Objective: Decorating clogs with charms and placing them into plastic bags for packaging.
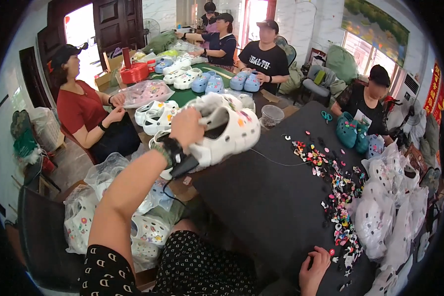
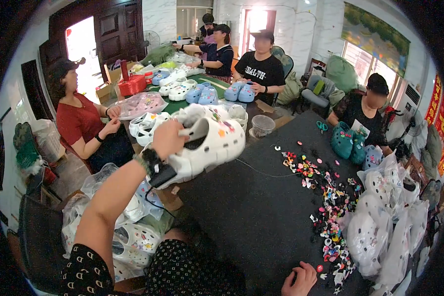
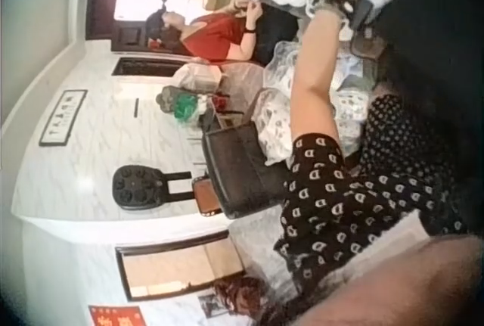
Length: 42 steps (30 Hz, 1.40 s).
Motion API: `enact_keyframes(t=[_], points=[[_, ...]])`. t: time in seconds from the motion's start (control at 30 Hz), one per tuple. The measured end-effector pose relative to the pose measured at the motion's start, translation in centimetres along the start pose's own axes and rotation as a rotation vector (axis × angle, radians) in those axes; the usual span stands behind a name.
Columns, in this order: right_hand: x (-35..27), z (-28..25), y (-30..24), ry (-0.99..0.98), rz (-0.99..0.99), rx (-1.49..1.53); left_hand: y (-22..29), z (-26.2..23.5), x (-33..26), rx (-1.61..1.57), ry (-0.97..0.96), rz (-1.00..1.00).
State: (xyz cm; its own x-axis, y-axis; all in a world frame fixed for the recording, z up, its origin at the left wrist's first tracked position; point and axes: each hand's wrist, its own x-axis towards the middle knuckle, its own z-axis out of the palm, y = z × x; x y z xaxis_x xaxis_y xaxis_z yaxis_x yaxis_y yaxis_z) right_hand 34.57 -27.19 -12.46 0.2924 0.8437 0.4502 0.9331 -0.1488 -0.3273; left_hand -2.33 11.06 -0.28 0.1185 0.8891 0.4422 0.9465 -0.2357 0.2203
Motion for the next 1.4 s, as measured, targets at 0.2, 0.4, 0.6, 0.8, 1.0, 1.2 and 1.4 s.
enact_keyframes(t=[0.2,0.4,0.6,0.8,1.0,1.2,1.4], points=[[1.0,-1.8,-1.6,-0.032,-0.055,-0.036,-3.4,5.0,8.7,-0.026,0.149,-0.263],[1.1,-1.6,-1.6,-0.024,-0.062,-0.037,-5.4,11.9,7.3,-0.176,-0.114,0.043],[1.3,-1.8,-1.9,-0.044,-0.030,-0.025,-3.0,12.8,5.8,-0.272,-0.044,0.024],[1.4,-1.9,-2.2,-0.033,-0.027,-0.018,0.2,11.6,3.7,-0.189,-0.181,0.140],[0.8,-2.2,-1.8,-0.014,-0.043,-0.037,2.9,8.6,2.1,-0.147,-0.653,0.035],[0.4,-0.9,-1.4,0.010,-0.027,-0.006,0.2,7.5,2.6,-0.165,-0.410,-0.045],[-0.1,0.0,-0.1,0.011,0.022,-0.011,2.8,4.9,-2.0,-0.094,-0.320,0.099]])
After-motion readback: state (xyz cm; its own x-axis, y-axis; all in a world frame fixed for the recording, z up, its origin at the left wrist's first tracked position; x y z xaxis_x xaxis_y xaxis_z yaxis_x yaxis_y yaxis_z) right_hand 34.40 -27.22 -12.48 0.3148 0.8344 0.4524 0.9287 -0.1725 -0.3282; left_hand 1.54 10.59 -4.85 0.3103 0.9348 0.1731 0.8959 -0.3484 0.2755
